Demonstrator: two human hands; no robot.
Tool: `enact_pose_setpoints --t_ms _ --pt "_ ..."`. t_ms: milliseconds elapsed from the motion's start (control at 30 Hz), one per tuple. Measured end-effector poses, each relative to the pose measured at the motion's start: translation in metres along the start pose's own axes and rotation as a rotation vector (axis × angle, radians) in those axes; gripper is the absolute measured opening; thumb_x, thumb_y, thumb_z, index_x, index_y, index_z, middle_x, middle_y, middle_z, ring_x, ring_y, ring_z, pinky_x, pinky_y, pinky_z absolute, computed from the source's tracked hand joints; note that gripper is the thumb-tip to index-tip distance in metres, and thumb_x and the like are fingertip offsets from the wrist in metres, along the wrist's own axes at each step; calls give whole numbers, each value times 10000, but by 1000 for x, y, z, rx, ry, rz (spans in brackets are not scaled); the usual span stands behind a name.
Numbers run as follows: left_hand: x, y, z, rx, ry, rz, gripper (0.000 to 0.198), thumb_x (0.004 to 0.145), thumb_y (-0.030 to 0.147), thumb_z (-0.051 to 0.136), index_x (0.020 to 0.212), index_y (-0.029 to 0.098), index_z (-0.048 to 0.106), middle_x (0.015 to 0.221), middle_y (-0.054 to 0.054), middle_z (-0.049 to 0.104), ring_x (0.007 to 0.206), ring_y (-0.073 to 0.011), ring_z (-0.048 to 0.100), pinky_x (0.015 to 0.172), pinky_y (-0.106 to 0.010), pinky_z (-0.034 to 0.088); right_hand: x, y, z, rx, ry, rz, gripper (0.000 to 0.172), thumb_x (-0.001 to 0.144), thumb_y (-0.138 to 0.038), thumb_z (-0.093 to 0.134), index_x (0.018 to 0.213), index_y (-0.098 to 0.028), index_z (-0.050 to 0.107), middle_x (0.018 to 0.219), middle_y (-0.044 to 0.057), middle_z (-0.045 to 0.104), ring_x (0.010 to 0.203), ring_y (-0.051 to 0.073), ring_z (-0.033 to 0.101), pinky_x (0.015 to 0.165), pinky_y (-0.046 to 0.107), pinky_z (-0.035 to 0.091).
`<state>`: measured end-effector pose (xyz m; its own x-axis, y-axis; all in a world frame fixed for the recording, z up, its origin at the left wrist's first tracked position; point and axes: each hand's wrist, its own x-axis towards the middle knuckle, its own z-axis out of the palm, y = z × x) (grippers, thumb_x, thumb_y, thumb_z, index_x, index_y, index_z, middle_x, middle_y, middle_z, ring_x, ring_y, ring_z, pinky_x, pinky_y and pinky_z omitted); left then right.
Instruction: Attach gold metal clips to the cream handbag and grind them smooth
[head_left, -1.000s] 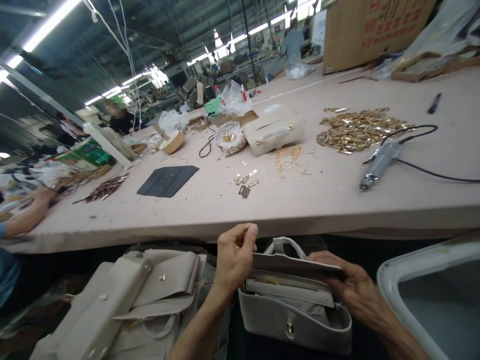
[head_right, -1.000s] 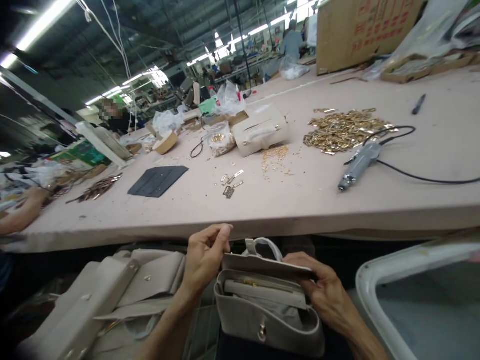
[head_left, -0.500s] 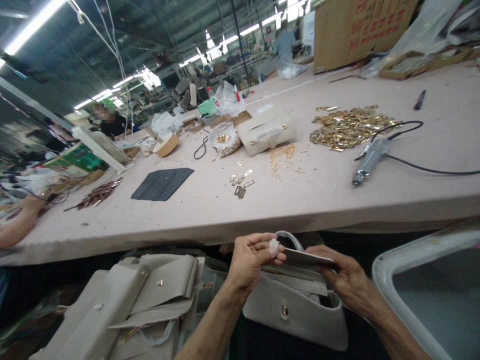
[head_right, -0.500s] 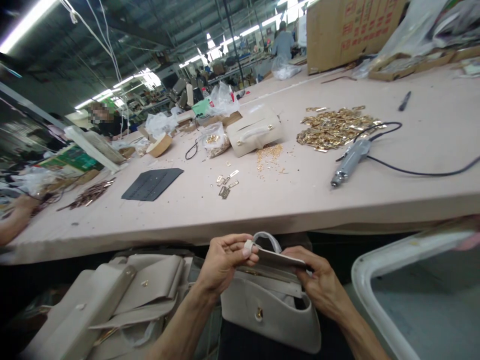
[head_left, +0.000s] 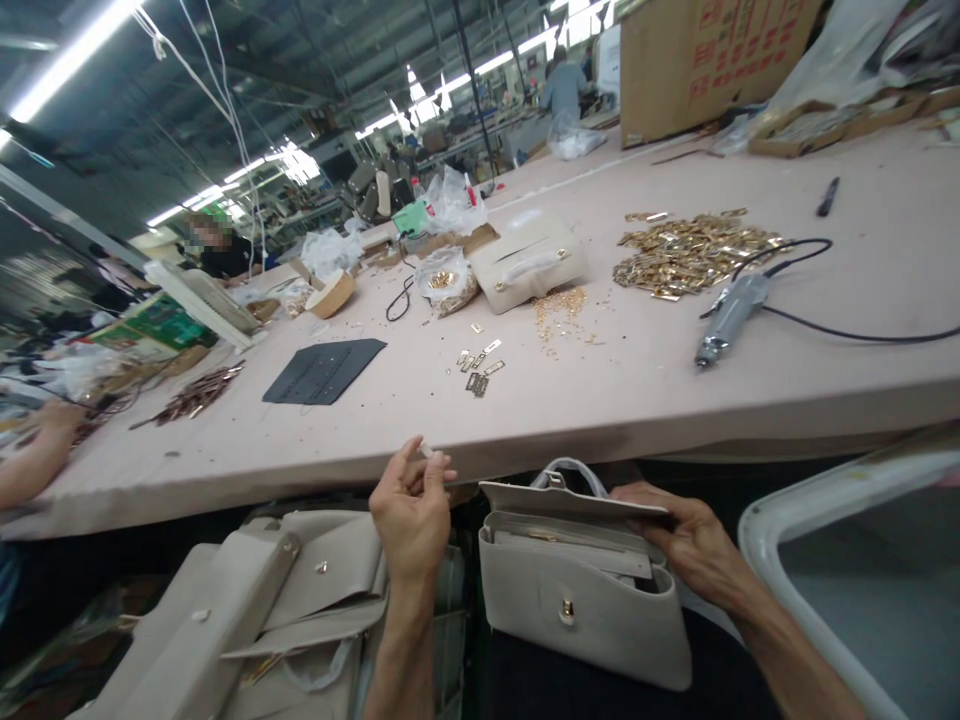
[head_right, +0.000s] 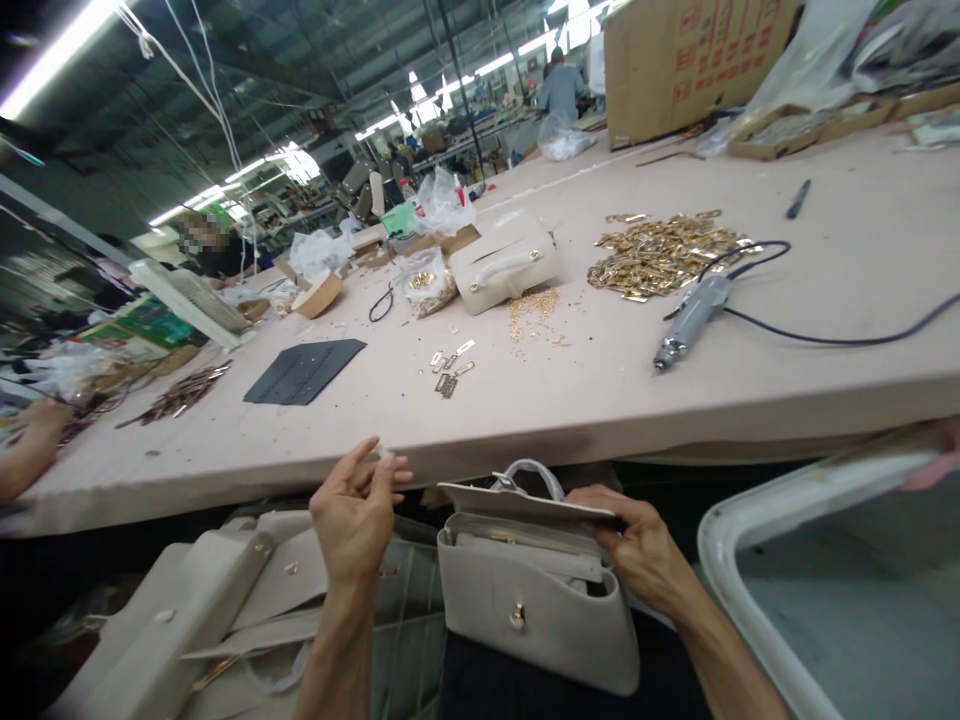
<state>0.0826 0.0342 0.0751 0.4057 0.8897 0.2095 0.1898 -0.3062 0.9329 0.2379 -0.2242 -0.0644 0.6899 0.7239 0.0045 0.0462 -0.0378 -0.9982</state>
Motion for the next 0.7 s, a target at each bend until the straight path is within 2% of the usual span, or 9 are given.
enact_pose_setpoints --t_ms 67,133,233,300,400,467,600,700 --pt "-5 -5 1 42 -97 -10 483 914 450 684 1276 135 639 786 -56 745 606 -141 682 545 -210 539 2 3 -1 10 -11 -1 260 871 -368 709 1051 -200 794 1190 106 702 1177 318 593 1076 440 427" --pt "-15 -8 11 -32 -261 -63 499 942 523 619 1231 119 658 706 -40 712 520 -116 625 505 -196 500 3 4 -2 19 -21 26 270 850 -343 734 1075 -202 784 1159 90 706 1141 301 601 1046 415 430" --pt "-26 -8 36 -260 -568 -304 661 934 653 535 1247 77 615 677 -77 720 487 -159 658 440 -213 487 3 1 -3 100 -59 103 288 828 -370 768 1042 -179 782 997 71 719 949 255 633 883 361 475" --pt "-31 -5 51 -371 -703 -470 755 885 727 541 1181 36 616 680 -136 738 495 -206 695 429 -237 510 2 -5 -4 221 -114 153 308 807 -389 785 1010 -156 787 902 69 715 851 233 627 787 336 481" --pt "-37 0 64 -438 -691 -600 758 823 780 579 956 35 625 669 -222 737 468 -238 698 403 -246 505 -4 -14 -7 410 -195 219 356 755 -375 813 1022 -140 793 841 78 717 814 237 631 740 331 486" --pt "-44 2 67 -455 -658 -658 744 808 795 581 874 55 615 662 -249 731 449 -247 693 381 -246 493 -9 -17 -11 447 -222 252 365 735 -372 820 1012 -135 798 822 87 718 787 246 640 718 339 491" --pt "-57 -4 75 -457 -576 -748 726 801 800 578 811 76 622 642 -245 728 442 -244 691 372 -238 490 -13 -12 -16 348 -234 274 383 740 -409 797 1018 -145 804 827 109 722 816 299 668 756 394 522" --pt "-61 -18 86 -469 -545 -750 641 765 738 671 766 98 628 633 -217 733 444 -231 689 375 -230 488 -10 -9 -19 244 -215 258 414 736 -431 790 1052 -163 802 837 105 724 897 340 676 820 427 533"
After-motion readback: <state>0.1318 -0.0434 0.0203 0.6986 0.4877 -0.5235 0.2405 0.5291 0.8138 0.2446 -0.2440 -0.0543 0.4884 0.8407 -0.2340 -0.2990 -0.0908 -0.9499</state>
